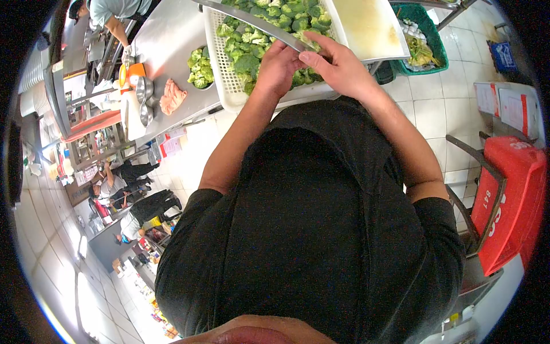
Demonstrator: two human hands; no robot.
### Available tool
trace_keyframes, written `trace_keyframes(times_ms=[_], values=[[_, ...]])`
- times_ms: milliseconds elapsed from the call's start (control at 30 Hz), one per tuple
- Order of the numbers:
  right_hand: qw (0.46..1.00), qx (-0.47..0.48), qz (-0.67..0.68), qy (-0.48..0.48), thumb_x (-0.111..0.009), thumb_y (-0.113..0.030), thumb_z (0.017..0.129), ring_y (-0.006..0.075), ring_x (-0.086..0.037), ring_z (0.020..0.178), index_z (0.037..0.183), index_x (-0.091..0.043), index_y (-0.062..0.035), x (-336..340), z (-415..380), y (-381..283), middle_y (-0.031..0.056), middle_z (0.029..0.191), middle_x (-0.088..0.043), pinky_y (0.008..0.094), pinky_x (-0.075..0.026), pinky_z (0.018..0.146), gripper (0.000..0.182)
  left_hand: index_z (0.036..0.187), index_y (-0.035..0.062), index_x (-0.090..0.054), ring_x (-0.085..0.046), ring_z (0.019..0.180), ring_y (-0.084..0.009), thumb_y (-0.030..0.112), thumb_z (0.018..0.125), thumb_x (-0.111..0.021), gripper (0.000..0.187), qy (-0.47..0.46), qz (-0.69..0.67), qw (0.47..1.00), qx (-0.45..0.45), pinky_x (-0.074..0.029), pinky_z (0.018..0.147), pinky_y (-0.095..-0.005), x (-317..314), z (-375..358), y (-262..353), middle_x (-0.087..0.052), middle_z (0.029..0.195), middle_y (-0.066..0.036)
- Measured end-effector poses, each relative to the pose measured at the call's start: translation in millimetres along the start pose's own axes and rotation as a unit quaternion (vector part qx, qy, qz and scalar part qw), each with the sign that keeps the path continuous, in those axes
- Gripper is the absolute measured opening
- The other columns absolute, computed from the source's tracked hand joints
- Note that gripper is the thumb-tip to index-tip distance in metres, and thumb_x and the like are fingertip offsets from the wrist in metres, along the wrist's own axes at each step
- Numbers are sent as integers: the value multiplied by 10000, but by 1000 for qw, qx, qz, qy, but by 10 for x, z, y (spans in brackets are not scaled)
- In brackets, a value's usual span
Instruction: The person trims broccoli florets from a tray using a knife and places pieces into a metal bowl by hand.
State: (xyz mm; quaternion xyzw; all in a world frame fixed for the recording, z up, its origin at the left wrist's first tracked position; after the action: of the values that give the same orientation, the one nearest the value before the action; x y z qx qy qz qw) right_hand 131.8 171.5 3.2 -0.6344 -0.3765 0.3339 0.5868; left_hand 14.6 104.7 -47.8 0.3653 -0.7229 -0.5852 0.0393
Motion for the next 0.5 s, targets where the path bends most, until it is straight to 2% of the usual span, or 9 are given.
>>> trace_keyframes(times_ms=[67, 167, 267, 467, 500], values=[[999, 44, -19, 25, -660, -394, 957, 126, -554, 716, 1441, -472, -26, 42, -14, -52, 76, 772, -639, 306, -472, 651, 636, 1123, 1, -586, -672, 876, -196, 31, 939, -573, 187, 5, 13, 1000, -6, -564, 696, -326, 5, 20, -13, -674, 1034, -98], [988, 60, -137, 37, -679, -397, 939, 146, -546, 637, 1440, -474, -28, 88, -34, -62, 95, 698, -619, 320, -466, 606, 655, 1089, -17, -593, -690, 856, -221, -34, 904, -564, 188, 56, 32, 997, -37, -580, 713, -351, -10, -40, 89, -682, 1004, -119], [987, 64, -142, 50, -694, -402, 925, 165, -534, 582, 1438, -473, -26, 100, -47, -112, 112, 645, -590, 325, -462, 578, 674, 1052, -33, -598, -701, 834, -241, -77, 874, -559, 188, 71, 59, 994, -61, -590, 730, -368, -19, -47, 149, -692, 959, -133], [991, 63, -107, 56, -706, -395, 915, 159, -540, 610, 1388, -523, -26, 121, -26, -166, 99, 673, -604, 315, -458, 588, 627, 1013, -32, -612, -685, 800, -195, -54, 893, -580, 126, 69, 91, 987, -115, -561, 685, -321, -93, -85, 305, -702, 915, -117], [991, 66, -104, 60, -709, -392, 913, 158, -540, 613, 1373, -533, -25, 123, -18, -169, 100, 684, -608, 314, -458, 589, 614, 1043, -35, -611, -682, 834, -193, -52, 899, -574, 149, 65, 105, 986, -111, -551, 720, -318, -97, -80, 303, -702, 952, -118]])
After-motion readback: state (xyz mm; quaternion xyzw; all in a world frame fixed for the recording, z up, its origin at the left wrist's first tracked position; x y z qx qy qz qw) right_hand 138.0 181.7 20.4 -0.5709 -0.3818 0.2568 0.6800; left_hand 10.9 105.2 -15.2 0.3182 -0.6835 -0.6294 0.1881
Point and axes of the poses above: each hand's wrist, its own z-axis towards the middle knuckle, its own x-axis out of the back of the hand, y = z × x, the point moved 10 cm from there along z, towards the middle knuckle
